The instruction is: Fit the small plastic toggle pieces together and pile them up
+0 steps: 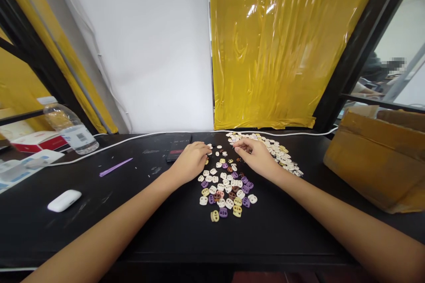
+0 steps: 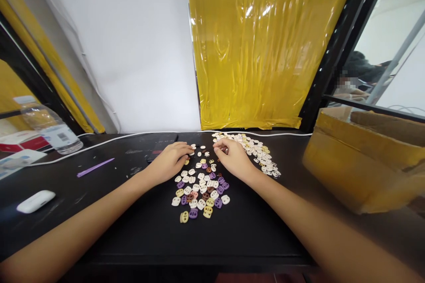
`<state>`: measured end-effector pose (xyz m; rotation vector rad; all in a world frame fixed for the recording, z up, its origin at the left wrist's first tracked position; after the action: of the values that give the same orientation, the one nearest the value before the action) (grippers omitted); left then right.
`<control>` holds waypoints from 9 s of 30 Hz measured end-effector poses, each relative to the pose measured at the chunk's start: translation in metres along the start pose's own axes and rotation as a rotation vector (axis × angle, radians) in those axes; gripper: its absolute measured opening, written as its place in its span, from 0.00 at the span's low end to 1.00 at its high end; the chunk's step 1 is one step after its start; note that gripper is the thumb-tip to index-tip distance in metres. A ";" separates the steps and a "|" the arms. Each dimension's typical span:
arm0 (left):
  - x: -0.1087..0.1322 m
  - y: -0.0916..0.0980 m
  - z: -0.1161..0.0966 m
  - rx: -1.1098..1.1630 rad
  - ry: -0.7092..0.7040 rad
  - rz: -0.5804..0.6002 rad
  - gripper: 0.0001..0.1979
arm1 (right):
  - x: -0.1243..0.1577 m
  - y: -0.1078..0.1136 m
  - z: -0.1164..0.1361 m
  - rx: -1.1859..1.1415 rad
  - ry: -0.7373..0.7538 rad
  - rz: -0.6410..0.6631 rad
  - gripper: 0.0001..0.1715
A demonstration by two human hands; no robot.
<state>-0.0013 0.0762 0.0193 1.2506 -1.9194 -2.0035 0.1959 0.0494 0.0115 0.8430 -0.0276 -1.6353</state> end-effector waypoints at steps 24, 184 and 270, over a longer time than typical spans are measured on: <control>0.002 -0.004 -0.011 0.088 0.002 0.015 0.14 | 0.008 -0.019 0.011 0.425 0.280 0.252 0.15; 0.008 -0.021 -0.019 1.022 0.416 0.148 0.06 | 0.025 -0.041 0.024 -0.256 -0.054 0.321 0.05; 0.008 -0.015 -0.015 0.975 0.423 0.041 0.07 | 0.017 -0.028 0.015 -0.333 -0.254 0.114 0.06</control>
<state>0.0090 0.0626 0.0045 1.5698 -2.6743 -0.6005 0.1639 0.0357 0.0011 0.3709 0.0181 -1.5744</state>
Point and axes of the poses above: each hand's wrist, its own x-axis away from the middle knuckle, its own y-axis out of the back of the hand, z = x × y, the point moved 6 cm from there along -x, towards the middle knuckle, and after that the axes turned 3 degrees about -z, right-handed, at the moved point
